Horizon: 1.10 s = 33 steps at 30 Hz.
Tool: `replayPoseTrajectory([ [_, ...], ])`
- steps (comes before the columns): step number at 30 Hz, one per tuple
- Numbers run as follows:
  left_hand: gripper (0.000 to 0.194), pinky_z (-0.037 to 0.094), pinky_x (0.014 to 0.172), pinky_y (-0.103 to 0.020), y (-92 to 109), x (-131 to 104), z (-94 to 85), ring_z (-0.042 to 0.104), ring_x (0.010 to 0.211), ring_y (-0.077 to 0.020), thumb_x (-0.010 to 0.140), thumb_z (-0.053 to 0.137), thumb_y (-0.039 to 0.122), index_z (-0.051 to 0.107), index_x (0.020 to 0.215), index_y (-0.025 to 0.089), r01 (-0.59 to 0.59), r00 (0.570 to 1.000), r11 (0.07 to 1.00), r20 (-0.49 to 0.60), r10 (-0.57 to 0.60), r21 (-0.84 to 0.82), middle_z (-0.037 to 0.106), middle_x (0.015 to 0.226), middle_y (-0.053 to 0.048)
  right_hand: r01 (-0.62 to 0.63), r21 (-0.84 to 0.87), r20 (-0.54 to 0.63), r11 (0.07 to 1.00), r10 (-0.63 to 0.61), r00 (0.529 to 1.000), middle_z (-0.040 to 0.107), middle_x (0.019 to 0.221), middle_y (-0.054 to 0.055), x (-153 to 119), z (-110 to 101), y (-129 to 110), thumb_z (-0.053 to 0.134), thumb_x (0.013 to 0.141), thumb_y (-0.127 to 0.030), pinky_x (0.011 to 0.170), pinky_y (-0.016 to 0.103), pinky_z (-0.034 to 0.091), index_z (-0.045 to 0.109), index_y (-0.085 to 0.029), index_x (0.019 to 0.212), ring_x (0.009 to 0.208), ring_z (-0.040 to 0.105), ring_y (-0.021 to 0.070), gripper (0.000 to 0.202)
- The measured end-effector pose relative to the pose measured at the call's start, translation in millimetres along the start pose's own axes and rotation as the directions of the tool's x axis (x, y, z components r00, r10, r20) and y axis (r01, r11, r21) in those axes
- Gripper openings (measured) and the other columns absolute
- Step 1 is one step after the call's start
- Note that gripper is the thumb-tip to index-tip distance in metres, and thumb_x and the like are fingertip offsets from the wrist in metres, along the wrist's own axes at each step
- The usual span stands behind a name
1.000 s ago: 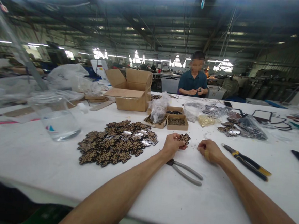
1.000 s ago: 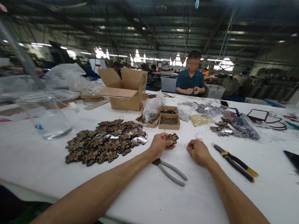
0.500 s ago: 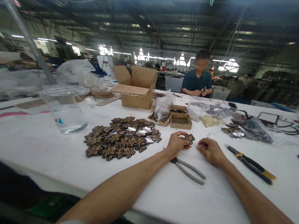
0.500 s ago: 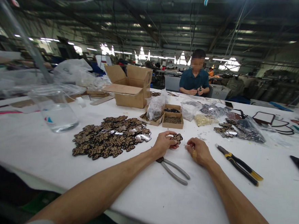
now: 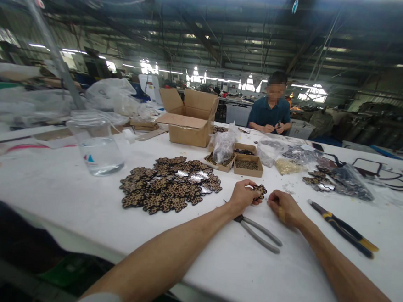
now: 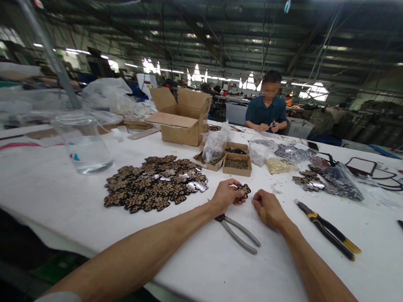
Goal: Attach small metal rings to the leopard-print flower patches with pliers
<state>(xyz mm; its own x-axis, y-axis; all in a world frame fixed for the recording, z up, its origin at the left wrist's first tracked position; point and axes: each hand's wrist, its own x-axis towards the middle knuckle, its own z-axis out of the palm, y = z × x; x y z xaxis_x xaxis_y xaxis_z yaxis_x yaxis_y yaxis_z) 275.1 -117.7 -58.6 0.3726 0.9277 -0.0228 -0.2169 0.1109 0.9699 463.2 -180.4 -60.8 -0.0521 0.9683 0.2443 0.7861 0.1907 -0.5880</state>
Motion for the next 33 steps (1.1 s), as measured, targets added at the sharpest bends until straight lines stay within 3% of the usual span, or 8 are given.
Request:
replayPoseTrajectory([
  [4,0.037,0.053,0.046,-0.025,0.9,-1.7,-0.5,0.068,0.053,-0.0185,0.07,0.082,0.016,0.059,0.098,0.012,-0.012,1.0,1.0,0.021,0.011,0.029,0.071,0.074,-0.01,-0.028,0.337,-0.064,0.941,0.052,0.997,0.064,0.074,0.004,-1.2,-3.9,0.0,0.062,0.085,-0.044,0.061,0.029,0.045,0.066,-0.015,0.099,0.065,0.055,0.0159,0.033],
  [9,0.039,0.052,0.046,-0.024,5.9,-5.3,0.4,0.069,0.054,-0.0193,0.069,0.083,0.018,0.062,0.101,0.012,-0.019,0.999,0.998,0.031,0.017,0.053,0.071,0.076,-0.011,-0.075,0.64,-0.028,0.765,0.121,0.992,0.064,0.07,0.002,-1.9,-6.9,-1.8,0.074,0.077,-0.051,0.064,0.03,0.051,0.069,-0.014,0.093,0.063,0.057,0.0144,0.04],
  [13,0.041,0.053,0.046,-0.024,7.4,-6.7,1.0,0.069,0.054,-0.0191,0.067,0.085,0.02,0.061,0.099,0.012,-0.01,0.999,0.999,0.034,0.008,0.053,0.072,0.077,-0.012,-0.135,0.751,0.008,0.646,0.196,0.981,0.07,0.079,0.007,-1.8,-4.2,-0.1,0.081,0.07,-0.051,0.069,0.033,0.056,0.07,-0.013,0.091,0.067,0.064,0.0159,0.045],
  [17,0.043,0.053,0.046,-0.024,5.0,-4.7,0.9,0.069,0.054,-0.0194,0.067,0.087,0.025,0.06,0.098,0.012,-0.003,0.999,0.999,0.053,0.0,0.053,0.072,0.077,-0.012,-0.16,0.78,0.017,0.604,0.235,0.972,0.073,0.087,0.011,-0.8,-4.2,2.7,0.085,0.065,-0.05,0.07,0.034,0.058,0.07,-0.012,0.092,0.068,0.067,0.017,0.049],
  [26,0.049,0.054,0.045,-0.025,4.9,-4.1,-0.6,0.068,0.052,-0.0191,0.065,0.089,0.035,0.062,0.097,0.01,-0.002,0.992,0.999,0.126,-0.002,0.036,0.072,0.072,-0.012,-0.096,0.678,-0.06,0.728,0.185,0.981,0.072,0.081,0.009,-0.7,-7.1,-3.7,0.079,0.07,-0.055,0.067,0.034,0.056,0.071,-0.014,0.09,0.067,0.064,0.0175,0.047],
  [30,0.048,0.053,0.044,-0.025,5.3,-1.5,-1.3,0.068,0.051,-0.0188,0.064,0.089,0.034,0.063,0.096,0.009,-0.012,0.994,0.999,0.106,0.008,0.032,0.072,0.075,-0.013,-0.082,0.489,-0.095,0.869,0.147,0.985,0.069,0.075,0.007,0.6,-15.0,7.0,0.073,0.074,-0.052,0.063,0.03,0.051,0.072,-0.014,0.09,0.065,0.06,0.0168,0.041],
  [33,0.046,0.053,0.044,-0.024,4.5,1.2,-1.3,0.067,0.05,-0.0182,0.064,0.089,0.033,0.064,0.095,0.008,-0.007,0.997,0.999,0.078,0.004,0.046,0.072,0.075,-0.013,-0.067,0.341,-0.044,0.938,0.087,0.995,0.069,0.076,0.007,-1.6,-21.1,13.9,0.069,0.077,-0.045,0.06,0.028,0.045,0.073,-0.013,0.089,0.066,0.057,0.0162,0.034],
])
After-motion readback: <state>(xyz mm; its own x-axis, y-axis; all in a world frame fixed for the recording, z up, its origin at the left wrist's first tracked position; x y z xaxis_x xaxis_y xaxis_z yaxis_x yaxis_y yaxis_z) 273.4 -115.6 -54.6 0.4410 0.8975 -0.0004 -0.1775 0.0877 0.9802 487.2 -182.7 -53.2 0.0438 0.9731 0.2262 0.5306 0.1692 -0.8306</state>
